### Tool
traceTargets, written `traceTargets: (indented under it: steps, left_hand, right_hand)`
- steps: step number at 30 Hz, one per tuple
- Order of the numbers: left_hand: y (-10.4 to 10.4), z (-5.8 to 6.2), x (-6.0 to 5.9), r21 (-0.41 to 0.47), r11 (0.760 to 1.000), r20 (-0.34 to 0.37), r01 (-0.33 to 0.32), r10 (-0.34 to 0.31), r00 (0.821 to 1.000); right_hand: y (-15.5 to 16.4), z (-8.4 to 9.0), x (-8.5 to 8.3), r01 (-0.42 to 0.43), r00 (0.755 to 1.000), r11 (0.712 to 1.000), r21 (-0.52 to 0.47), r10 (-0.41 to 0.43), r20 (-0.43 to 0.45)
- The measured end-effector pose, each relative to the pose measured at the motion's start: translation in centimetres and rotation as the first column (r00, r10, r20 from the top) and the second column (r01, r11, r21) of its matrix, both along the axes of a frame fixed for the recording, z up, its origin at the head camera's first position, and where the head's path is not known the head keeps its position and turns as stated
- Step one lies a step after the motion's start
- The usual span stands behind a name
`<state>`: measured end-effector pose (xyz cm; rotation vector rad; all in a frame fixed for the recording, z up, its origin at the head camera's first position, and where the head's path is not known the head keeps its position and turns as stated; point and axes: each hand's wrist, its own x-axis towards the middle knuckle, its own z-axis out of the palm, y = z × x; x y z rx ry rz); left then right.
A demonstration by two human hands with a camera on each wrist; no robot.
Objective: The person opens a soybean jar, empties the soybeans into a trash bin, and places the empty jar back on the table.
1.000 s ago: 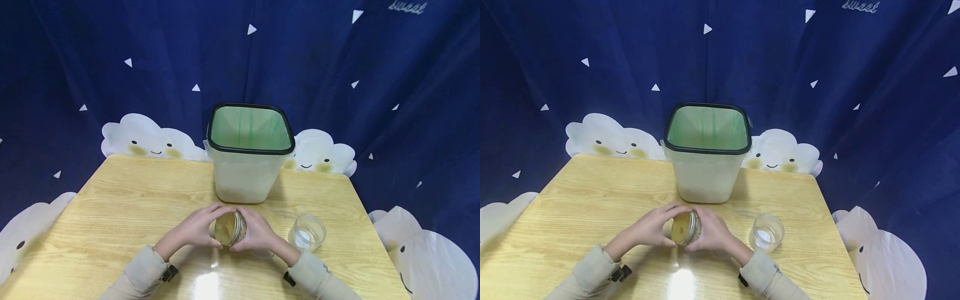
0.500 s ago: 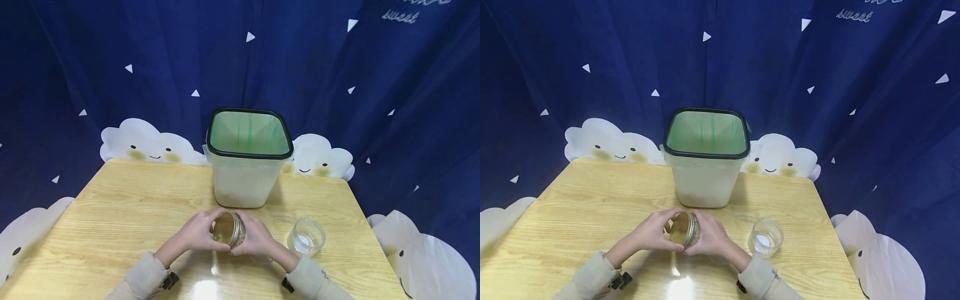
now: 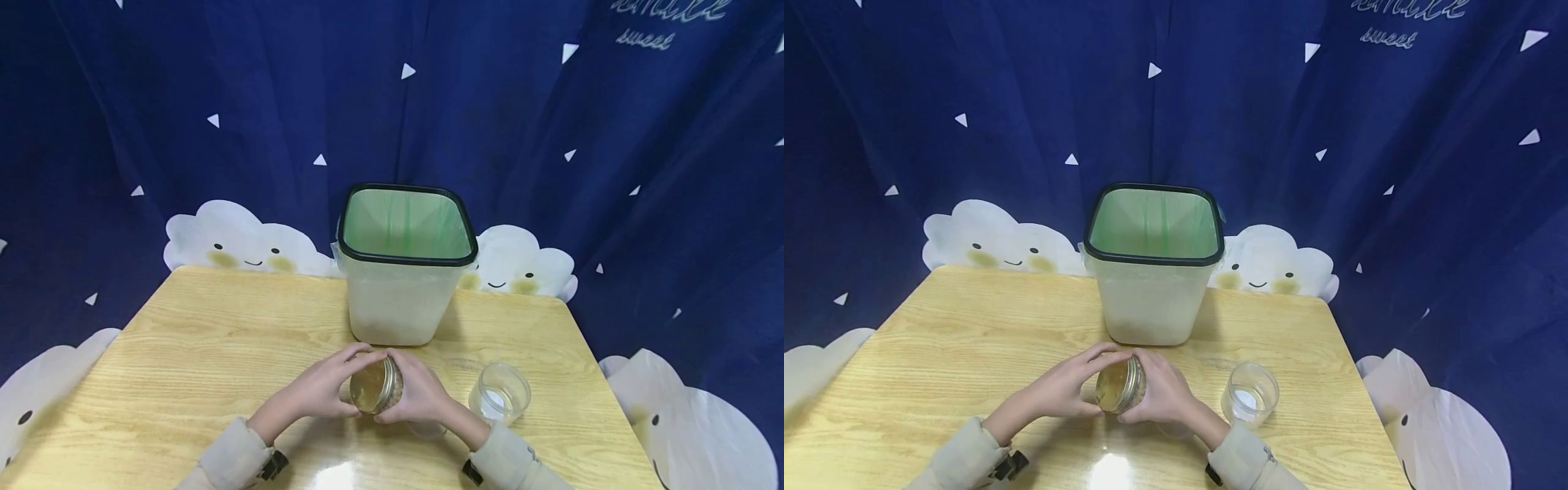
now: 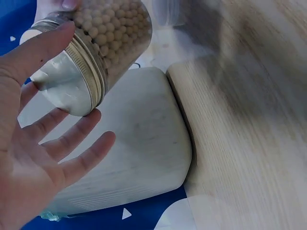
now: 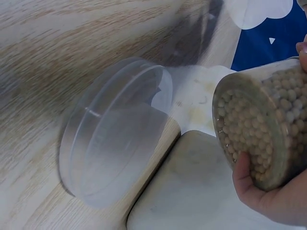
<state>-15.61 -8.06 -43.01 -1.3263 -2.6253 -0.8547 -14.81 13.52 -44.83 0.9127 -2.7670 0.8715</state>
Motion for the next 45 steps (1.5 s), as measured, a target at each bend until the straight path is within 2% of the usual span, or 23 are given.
traceTargets:
  steps: [3,8,16,19,22,26,29,32,35,40,45]
  left_hand:
    - [0.03,-0.05,0.16,-0.001,1.0,0.006,-0.014,0.014,1.0]
    - [0.12,-0.18,0.42,0.007,0.998,0.07,-0.064,0.063,0.996]
    - [0.49,-0.38,0.6,0.089,0.986,0.204,-0.142,0.121,0.971]
    - [0.49,-0.36,0.67,0.08,0.985,0.193,-0.152,0.134,0.972]
    - [0.34,-0.29,0.75,0.025,0.99,0.151,-0.138,0.133,0.98]
    - [0.16,-0.32,0.74,-0.034,0.997,0.083,-0.068,0.071,0.994]
    - [0.16,-0.4,0.64,-0.018,1.0,0.038,-0.022,0.022,0.999]
    - [0.21,-0.43,0.51,0.007,1.0,0.005,-0.011,0.01,1.0]
    - [0.24,-0.35,0.47,0.028,0.999,0.019,-0.026,0.026,0.999]
    - [0.38,-0.22,0.61,0.041,0.993,0.084,-0.108,0.105,0.991]
    - [0.74,-0.07,0.5,0.088,0.979,0.112,-0.183,0.173,0.979]
  right_hand:
    - [-0.02,-0.21,0.16,0.004,1.0,1.0,-0.006,-0.004,0.009]
    - [-0.1,-0.55,0.39,0.005,1.0,1.0,-0.017,-0.005,0.003]
    - [-0.3,-0.49,0.48,0.006,1.0,1.0,-0.03,-0.006,-0.016]
    - [-0.28,-0.51,0.46,0.007,1.0,1.0,-0.023,-0.007,-0.019]
    - [-0.25,-0.55,0.44,0.001,1.0,1.0,-0.02,-0.002,-0.022]
    - [-0.2,-0.55,0.47,-0.003,1.0,1.0,-0.019,0.003,-0.021]
    - [-0.2,-0.46,0.53,-0.004,1.0,1.0,-0.02,0.004,-0.019]
    - [-0.21,-0.4,0.56,-0.003,1.0,1.0,-0.017,0.003,-0.017]
    - [-0.22,-0.42,0.57,0.0,1.0,1.0,-0.012,-0.001,-0.016]
    - [-0.33,-0.48,0.5,0.002,1.0,1.0,-0.03,-0.002,-0.015]
    - [-0.56,-0.43,0.43,0.034,0.999,0.998,-0.043,-0.035,-0.02]
